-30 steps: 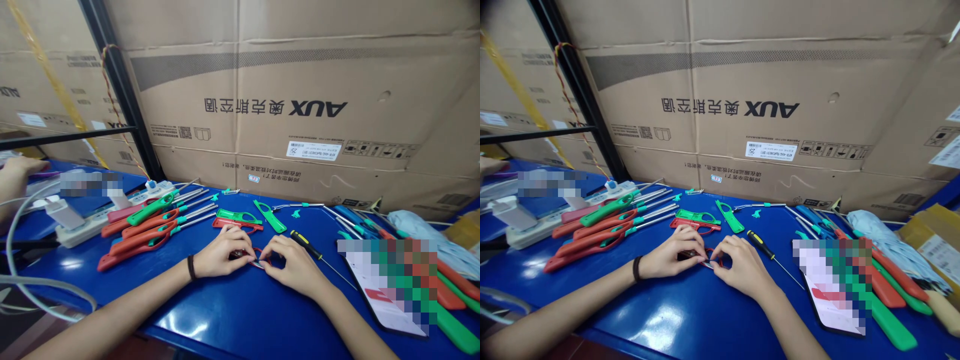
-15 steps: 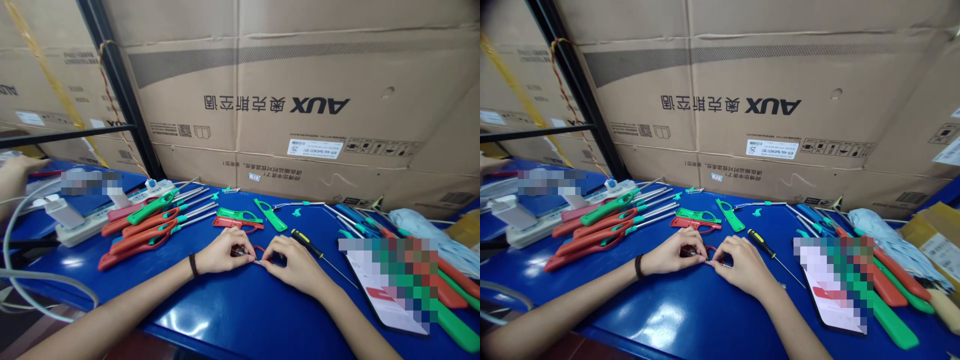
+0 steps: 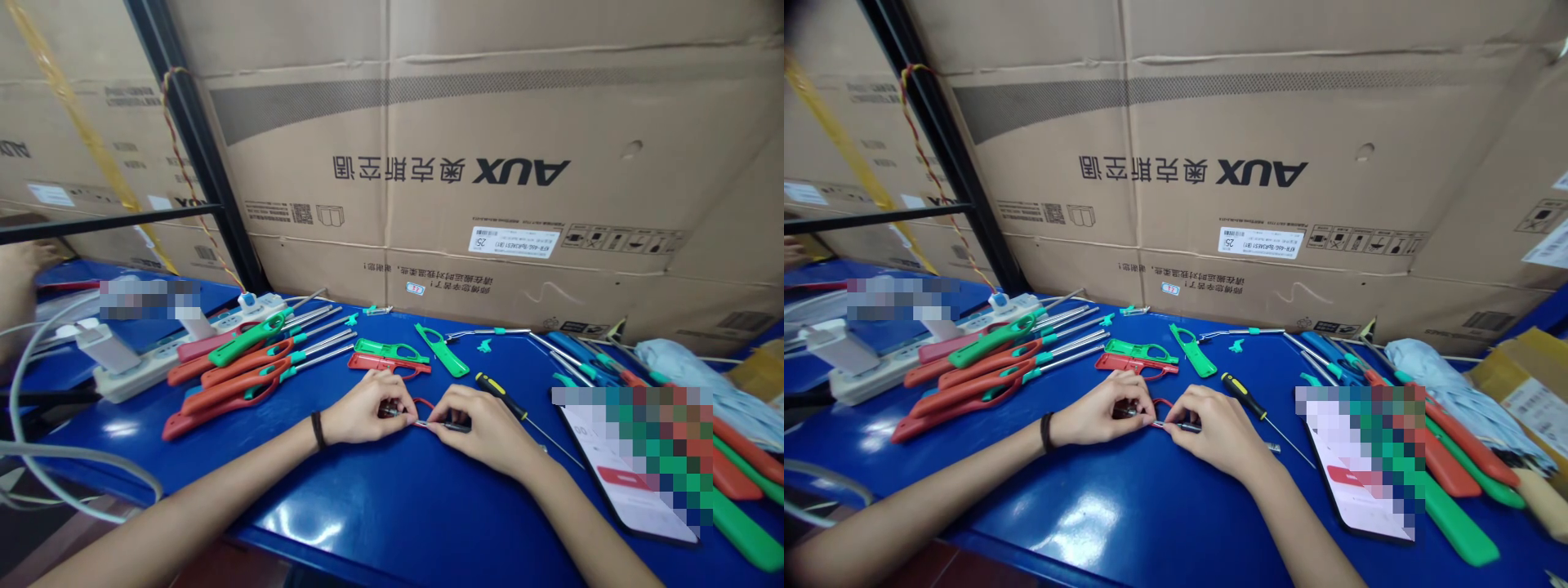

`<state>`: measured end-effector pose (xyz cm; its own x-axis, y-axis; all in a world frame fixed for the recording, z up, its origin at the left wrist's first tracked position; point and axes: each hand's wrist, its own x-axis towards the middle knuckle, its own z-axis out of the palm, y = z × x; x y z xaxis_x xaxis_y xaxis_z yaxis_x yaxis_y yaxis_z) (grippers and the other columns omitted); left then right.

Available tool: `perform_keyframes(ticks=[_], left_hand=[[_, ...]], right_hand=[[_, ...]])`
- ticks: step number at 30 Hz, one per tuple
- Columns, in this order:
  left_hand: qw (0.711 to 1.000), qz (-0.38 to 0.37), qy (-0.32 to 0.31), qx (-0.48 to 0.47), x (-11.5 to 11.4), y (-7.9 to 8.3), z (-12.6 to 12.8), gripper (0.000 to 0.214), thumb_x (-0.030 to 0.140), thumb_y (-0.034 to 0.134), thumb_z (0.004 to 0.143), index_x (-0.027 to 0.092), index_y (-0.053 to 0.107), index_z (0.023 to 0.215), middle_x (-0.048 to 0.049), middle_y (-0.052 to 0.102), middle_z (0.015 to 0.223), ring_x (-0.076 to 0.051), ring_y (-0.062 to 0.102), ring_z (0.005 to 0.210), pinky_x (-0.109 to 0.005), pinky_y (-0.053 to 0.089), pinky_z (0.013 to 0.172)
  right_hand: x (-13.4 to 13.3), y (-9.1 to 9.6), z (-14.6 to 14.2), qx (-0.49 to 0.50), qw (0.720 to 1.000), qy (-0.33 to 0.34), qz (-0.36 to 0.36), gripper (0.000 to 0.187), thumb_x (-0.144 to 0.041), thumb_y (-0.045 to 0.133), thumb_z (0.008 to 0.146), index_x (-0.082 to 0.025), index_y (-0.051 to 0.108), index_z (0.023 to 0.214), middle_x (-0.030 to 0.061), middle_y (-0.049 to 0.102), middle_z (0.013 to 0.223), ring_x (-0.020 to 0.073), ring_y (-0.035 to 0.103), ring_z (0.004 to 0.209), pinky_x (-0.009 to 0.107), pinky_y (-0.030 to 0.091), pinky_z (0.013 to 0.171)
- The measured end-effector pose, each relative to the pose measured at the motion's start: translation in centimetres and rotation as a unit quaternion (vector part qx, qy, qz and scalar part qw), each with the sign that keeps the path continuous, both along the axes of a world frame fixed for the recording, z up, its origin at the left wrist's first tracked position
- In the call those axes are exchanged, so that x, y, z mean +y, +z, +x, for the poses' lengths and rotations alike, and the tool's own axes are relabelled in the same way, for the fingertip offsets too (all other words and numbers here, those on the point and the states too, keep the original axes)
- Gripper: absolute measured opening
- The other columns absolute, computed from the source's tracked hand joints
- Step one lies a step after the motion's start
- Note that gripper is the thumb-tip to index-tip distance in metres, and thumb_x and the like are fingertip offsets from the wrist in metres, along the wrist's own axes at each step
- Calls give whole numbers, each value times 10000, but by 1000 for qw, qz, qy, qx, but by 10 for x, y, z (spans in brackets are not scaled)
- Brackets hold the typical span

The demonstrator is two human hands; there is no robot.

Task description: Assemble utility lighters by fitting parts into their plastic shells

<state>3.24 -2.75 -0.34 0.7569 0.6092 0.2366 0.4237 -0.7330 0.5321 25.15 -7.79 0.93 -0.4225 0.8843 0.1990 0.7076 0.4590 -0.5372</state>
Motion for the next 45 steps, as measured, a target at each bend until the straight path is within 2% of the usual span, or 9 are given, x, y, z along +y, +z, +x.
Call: perform_keyframes(ticks=[9, 15, 25, 37, 42, 45], left_hand=[[1000, 4, -5, -5, 1, -1, 0, 97, 256, 582, 848, 195, 652, 820, 1, 627, 814, -158, 552, 804, -323, 330, 856], [1000, 2, 2, -7, 1, -2, 1, 70, 234, 598, 830, 197, 657, 822, 10, 624, 801, -150, 555, 790, -314, 331, 848], [1000, 6, 7, -13, -1, -4, 2, 90, 272, 608, 849, 203, 666, 845, 2, 621, 819, -158, 554, 818, -312, 323, 828], [1000, 5, 10, -14, -1, -4, 2, 108, 271, 577, 873, 198, 655, 852, 0, 636, 843, -155, 558, 834, -309, 315, 841], [1000, 0, 13, -17, 0, -4, 4, 97, 268, 590, 859, 198, 657, 851, 6, 629, 817, -148, 550, 801, -304, 314, 826], [1000, -1, 22, -16, -1, -5, 4, 92, 263, 597, 847, 201, 662, 869, 9, 620, 794, -145, 539, 773, -299, 318, 808]], right_hand=[[1, -3, -3, -11, 1000, -4, 12, 57, -222, 609, 808, -227, 664, 794, -5, 616, 760, 141, 575, 708, 248, 442, 635], [1, -1, -5, -12, 1000, -20, -9, 58, -183, 628, 780, -229, 664, 788, -12, 619, 758, 144, 575, 718, 243, 432, 632], [0, -3, -4, -21, 1000, -4, 19, 53, -277, 638, 817, -232, 658, 797, -11, 626, 777, 141, 573, 706, 240, 428, 625], [0, 0, -5, -54, 998, -5, 37, 45, -209, 591, 827, -219, 634, 818, 0, 615, 773, 156, 575, 744, 253, 425, 656], [-1, 0, -4, -48, 998, 2, 39, 105, -161, 600, 794, -241, 658, 831, -11, 630, 800, 148, 577, 760, 244, 427, 671], [-2, 1, -4, -70, 995, 21, 65, 151, -138, 565, 803, -247, 666, 830, -8, 637, 823, 152, 571, 786, 244, 417, 671]])
